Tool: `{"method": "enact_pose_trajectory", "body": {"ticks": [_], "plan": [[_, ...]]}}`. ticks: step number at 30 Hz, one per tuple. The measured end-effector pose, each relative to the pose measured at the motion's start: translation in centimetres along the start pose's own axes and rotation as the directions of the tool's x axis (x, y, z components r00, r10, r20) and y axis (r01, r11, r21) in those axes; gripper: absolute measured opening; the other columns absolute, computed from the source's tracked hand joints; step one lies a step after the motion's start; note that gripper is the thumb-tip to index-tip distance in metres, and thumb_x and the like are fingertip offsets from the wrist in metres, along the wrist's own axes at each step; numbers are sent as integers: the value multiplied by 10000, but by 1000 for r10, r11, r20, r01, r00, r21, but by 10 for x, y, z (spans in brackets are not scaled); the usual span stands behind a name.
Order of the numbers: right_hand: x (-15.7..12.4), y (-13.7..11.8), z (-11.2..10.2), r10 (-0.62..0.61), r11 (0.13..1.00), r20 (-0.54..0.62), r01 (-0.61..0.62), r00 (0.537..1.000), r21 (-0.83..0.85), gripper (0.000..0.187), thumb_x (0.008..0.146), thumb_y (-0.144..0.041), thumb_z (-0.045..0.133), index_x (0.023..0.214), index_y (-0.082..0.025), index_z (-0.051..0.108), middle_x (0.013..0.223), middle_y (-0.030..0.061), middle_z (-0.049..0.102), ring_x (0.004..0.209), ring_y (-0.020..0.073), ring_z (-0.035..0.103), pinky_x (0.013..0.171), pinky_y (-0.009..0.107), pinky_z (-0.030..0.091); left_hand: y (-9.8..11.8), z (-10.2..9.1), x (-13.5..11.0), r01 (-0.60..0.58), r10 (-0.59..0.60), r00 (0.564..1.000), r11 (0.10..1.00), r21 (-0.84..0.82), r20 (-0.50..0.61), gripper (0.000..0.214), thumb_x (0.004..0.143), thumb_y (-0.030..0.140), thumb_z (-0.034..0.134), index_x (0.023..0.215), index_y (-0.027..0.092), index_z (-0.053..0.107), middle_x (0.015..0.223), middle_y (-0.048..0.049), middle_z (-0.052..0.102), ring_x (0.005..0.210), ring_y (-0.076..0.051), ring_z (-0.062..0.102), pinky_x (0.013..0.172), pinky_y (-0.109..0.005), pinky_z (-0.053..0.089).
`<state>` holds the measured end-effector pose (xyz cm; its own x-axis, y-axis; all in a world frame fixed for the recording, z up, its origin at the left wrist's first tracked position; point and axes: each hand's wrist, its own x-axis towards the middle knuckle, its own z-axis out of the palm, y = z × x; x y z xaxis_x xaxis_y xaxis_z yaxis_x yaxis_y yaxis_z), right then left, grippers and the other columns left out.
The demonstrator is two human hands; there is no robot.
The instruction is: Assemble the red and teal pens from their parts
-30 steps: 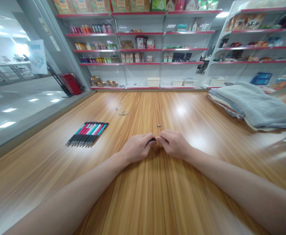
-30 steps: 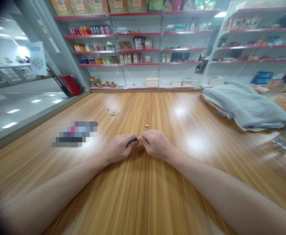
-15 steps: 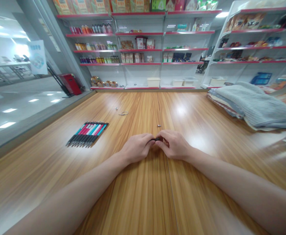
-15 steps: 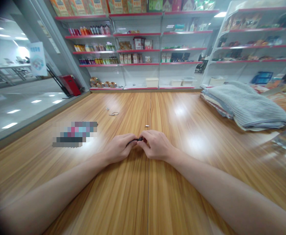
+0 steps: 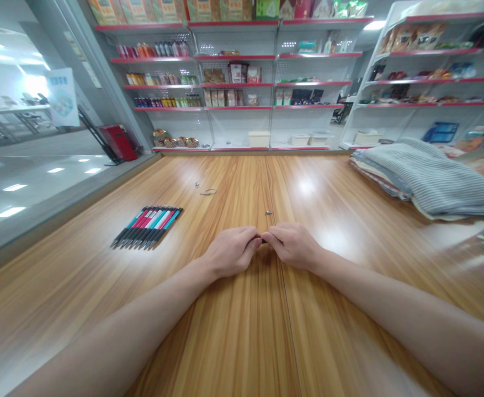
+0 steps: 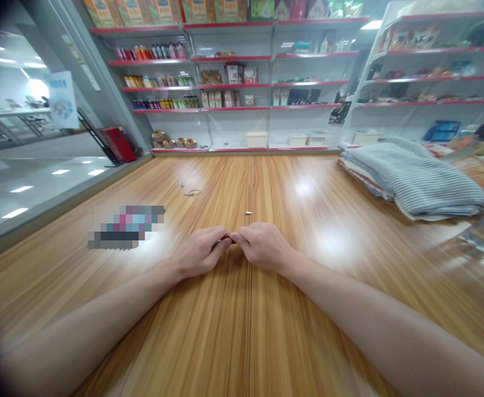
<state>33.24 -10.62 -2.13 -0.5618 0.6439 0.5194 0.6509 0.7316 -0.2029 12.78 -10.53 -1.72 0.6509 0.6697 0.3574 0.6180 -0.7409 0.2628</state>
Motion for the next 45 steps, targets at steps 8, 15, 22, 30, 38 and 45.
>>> {"method": "enact_pose_trajectory", "body": {"ticks": [8,15,22,30,38,45], "plan": [[-2,1,0,-64,998,36,65,997,-8,263,941,-322,427,774,-176,567,674,26,579,633,140,504,608,265,327,-1,-1,0,8,-8,1000,999,-36,-3,226,958,257,334,857,178,521,816,-39,610,738,-154,574,644,-263,403],[0,0,-3,-51,999,35,51,998,-4,234,930,-333,444,817,-168,566,707,31,600,646,137,516,599,259,315,1,-3,-1,-32,32,999,999,8,27,207,942,253,359,890,176,544,810,-44,629,744,-163,596,658,-264,421],[0,-3,4,59,995,50,-62,997,73,395,966,-307,368,657,-158,563,563,-13,526,510,85,455,534,243,265,2,5,-2,-54,53,999,992,117,10,190,904,190,384,895,177,573,826,-47,664,711,-162,612,597,-258,398],[11,26,2,120,992,-109,-114,987,59,407,984,-393,327,961,-180,674,959,65,673,940,176,596,878,314,412,3,3,10,128,-335,928,697,-706,-163,248,936,388,431,954,177,559,605,35,464,479,-61,415,453,-176,313],[8,49,15,196,976,224,-170,955,-134,537,967,-480,288,1433,-220,354,1490,83,344,1379,279,304,1083,517,291,-8,-3,13,92,-495,869,109,-990,26,274,891,491,484,922,224,428,634,76,385,346,-6,214,319,-122,132],[8,44,17,19,1000,119,-18,993,-11,352,931,-214,421,1241,-198,587,1288,56,590,1239,229,506,1053,421,395,-12,-5,10,143,-469,882,171,-975,47,302,922,505,395,861,210,419,602,77,337,355,-19,181,332,-144,126]]}}
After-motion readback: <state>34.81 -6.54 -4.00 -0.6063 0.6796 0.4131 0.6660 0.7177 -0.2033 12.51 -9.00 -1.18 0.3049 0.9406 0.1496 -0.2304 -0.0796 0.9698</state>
